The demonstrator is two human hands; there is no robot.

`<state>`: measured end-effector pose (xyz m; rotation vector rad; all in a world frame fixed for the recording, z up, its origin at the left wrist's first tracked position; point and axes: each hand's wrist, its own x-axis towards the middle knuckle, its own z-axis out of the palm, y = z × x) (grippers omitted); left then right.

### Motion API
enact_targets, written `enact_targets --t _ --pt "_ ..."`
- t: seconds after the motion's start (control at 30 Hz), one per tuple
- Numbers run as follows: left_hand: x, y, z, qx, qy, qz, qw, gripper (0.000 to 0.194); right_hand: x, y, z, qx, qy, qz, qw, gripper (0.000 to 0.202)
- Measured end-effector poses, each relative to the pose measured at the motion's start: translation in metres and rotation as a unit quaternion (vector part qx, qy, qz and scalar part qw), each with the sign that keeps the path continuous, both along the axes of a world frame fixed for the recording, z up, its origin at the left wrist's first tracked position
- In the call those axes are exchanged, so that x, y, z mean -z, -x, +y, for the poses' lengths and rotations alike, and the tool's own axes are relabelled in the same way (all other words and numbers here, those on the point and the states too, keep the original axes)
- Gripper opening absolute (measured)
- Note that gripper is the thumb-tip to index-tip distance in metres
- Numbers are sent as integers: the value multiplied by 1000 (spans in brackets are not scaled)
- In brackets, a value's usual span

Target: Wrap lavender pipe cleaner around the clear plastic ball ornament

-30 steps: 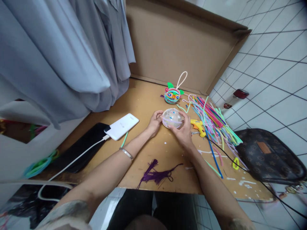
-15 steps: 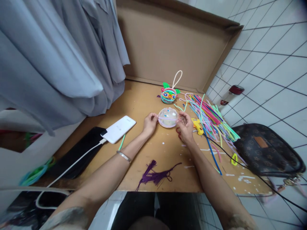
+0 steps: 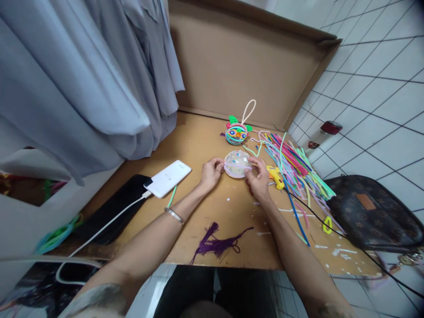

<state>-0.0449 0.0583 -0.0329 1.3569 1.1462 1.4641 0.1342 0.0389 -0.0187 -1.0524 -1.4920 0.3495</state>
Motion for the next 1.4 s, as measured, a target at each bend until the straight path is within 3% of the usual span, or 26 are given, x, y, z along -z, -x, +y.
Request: enact_targets --t 0.3,0.57,0.77,0.9,1.13,1.4 --pt "5 8 12 72 30 -78 994 20 0 -4 2 -19 10 13 1000 36" --pt "9 8 14 52 30 -76 995 20 0 -9 8 -48 19 12 999 37" --pt "10 12 16 60 62 -110 990 24 -8 -19 8 -139 85 61 985 38" --pt "12 14 18 61 83 -123 987 23 -16 -23 4 -163 111 69 978 35" --pt "7 15 17 57 104 -120 986 20 -23 -30 2 -168 128 51 976 29" --pt "10 16 16 65 84 -92 990 31 -16 -27 6 -131 120 75 981 17"
